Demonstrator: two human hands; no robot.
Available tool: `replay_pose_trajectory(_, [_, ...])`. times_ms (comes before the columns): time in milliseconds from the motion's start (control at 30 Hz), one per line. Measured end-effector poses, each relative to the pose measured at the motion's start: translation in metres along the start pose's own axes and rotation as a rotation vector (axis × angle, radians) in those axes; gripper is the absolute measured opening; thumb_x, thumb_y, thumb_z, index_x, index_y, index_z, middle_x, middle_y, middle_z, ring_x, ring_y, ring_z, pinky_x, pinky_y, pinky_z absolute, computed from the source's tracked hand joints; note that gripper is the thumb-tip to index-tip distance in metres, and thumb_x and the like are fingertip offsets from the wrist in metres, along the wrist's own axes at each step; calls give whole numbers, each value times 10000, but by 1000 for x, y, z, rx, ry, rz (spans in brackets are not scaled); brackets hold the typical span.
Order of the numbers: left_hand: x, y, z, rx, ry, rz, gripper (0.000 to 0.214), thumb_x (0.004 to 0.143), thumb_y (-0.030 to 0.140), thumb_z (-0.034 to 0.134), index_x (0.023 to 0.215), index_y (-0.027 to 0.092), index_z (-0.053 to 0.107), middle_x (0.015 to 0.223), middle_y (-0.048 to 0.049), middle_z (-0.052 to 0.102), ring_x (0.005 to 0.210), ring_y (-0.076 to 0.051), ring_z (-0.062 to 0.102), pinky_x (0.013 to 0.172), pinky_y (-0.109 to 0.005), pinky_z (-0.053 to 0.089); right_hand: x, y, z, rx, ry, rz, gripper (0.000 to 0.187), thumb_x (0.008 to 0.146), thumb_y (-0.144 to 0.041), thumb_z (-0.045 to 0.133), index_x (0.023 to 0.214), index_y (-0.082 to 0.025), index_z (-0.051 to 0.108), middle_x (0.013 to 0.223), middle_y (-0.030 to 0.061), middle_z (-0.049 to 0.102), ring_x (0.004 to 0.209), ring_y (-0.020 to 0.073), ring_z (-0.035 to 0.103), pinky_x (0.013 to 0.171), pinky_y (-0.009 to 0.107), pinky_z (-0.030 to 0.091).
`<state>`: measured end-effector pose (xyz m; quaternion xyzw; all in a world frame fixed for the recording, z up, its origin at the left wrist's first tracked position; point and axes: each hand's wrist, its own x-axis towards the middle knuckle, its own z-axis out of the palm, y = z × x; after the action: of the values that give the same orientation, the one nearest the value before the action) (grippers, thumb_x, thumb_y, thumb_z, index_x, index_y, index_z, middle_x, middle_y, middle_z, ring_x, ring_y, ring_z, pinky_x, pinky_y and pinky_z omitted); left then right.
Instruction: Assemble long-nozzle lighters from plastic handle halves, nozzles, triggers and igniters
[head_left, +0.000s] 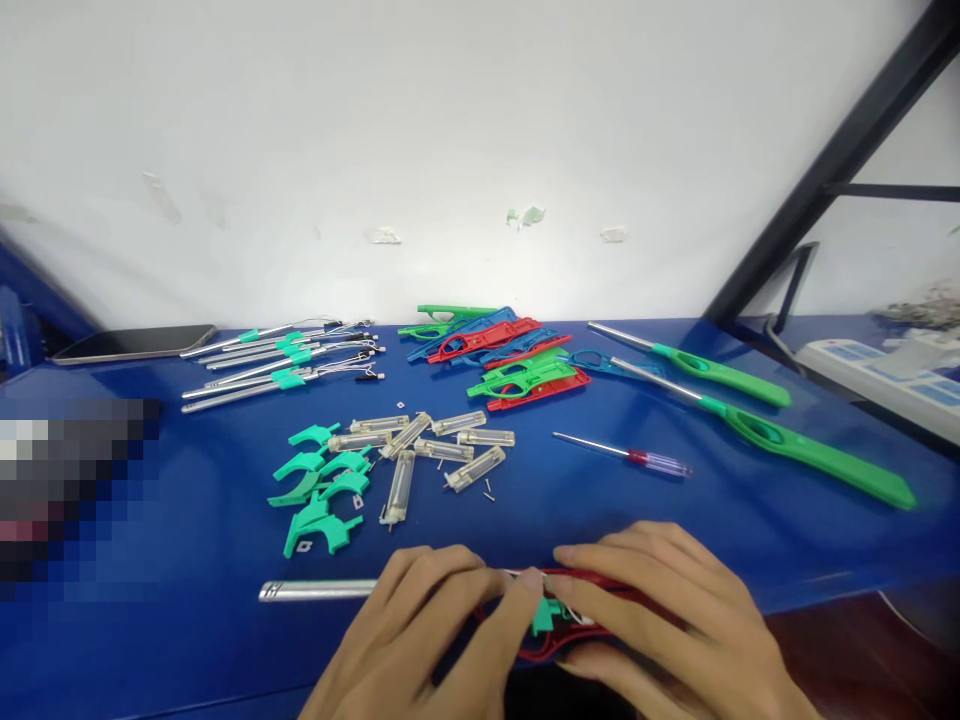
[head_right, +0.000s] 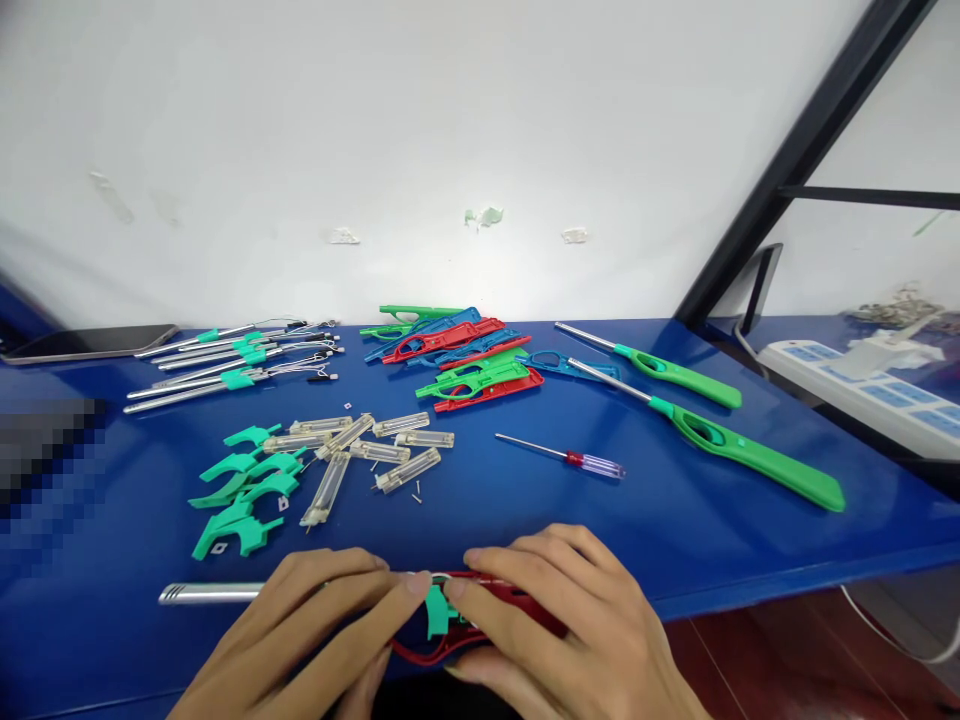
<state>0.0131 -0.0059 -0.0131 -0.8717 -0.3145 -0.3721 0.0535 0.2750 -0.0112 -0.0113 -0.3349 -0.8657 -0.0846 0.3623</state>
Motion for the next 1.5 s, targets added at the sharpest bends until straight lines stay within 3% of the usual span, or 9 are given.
replay_pose_trajectory(200, [-1, -13, -14, 81, -10, -44, 319, 1092, 93, 500, 1258, 232, 733, 1167, 30, 818, 1109, -153, 733, 1089, -270, 531, 0, 0, 0, -25, -21, 11, 251, 1109, -411, 637, 1228, -238, 775, 1068, -6, 865, 862, 142, 784, 855, 304, 550])
replay_pose_trajectory(400, [8, -14, -17, 45, -117, 0, 426, 1017, 23, 442, 1172, 254, 765, 1065, 33, 824, 906, -169, 779, 833, -276, 645, 5, -2, -2, -22, -4, 14, 264, 1125, -391, 602, 1120, -242, 821, 1003, 5, 867, 790, 132, 777, 763, 281, 583])
replay_pose_trajectory(533, [4, -12, -15, -4, -119, -47, 517, 934, -46, 443, 1197, 268, 759, 1070, 23, 801, 912, -155, 757, 825, -252, 629, 7, -2, -2, 1, 0, 12, 279, 1128, -382, 598, 1074, -229, 825, 984, 9, 868, 784, 125, 780, 744, 256, 597])
replay_pose_trajectory(733, [-9, -18, -15, -76, -243, -110, 525, 969, 4, 501, 1353, 303, 697, 1154, -2, 762, 936, -166, 710, 852, -281, 614, 6, -2, -3, 13, -20, 27, 251, 1120, -400, 610, 1125, -238, 802, 1008, -13, 870, 803, 127, 789, 749, 260, 609])
replay_pose_trajectory(1067, [-2, -19, -13, -84, -125, -51, 532, 937, -35, 469, 1277, 286, 725, 1070, 3, 775, 871, -144, 715, 796, -240, 612, 11, -3, -3, 26, 7, 36, 277, 1119, -413, 602, 1060, -238, 808, 972, -17, 870, 773, 120, 793, 742, 235, 624])
replay_pose_trajectory(1500, [-14, -24, -11, -32, -199, -42, 443, 1038, 25, 472, 1352, 250, 690, 1172, -42, 753, 972, -180, 706, 866, -287, 617, 6, 2, -2, -46, -26, 61, 305, 1151, -364, 530, 1124, -264, 817, 1043, 6, 865, 853, 146, 807, 766, 250, 651])
